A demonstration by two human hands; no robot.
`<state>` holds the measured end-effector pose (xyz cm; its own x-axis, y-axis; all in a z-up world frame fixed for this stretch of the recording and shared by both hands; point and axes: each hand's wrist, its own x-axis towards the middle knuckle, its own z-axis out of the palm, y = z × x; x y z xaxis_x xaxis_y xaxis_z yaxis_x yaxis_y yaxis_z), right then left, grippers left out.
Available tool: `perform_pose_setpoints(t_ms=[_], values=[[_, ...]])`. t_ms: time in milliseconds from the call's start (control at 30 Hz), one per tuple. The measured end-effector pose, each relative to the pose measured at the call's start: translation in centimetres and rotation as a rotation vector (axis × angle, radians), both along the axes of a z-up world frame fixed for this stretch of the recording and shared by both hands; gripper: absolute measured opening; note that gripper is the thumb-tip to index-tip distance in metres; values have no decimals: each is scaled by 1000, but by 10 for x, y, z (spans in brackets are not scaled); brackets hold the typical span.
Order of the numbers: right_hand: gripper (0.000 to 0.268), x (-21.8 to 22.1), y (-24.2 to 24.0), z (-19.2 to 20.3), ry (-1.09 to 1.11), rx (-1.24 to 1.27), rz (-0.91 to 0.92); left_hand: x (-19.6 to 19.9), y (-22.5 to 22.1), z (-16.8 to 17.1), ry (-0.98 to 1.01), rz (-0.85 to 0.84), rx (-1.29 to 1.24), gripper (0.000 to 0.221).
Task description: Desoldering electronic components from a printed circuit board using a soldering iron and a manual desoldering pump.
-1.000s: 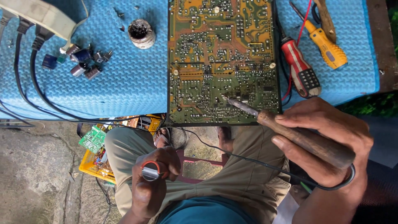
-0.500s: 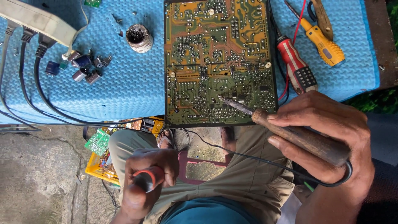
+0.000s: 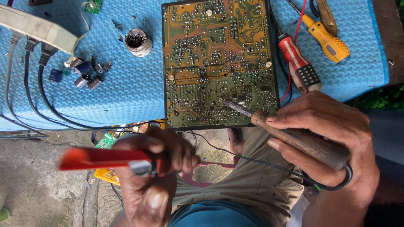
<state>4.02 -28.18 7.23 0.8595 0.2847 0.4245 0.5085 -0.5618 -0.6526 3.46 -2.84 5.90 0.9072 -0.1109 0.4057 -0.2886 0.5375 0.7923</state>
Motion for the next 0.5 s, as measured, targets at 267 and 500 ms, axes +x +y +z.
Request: perform_pose_setpoints(t_ms=[267,500], values=[[27,-6,-8,-11,51,-20,-23,66,-10,-25,-350,44,264,47],[26,-9,-9,-12,74,-29,-55,83,-20,-27,-248,-36,392,72]])
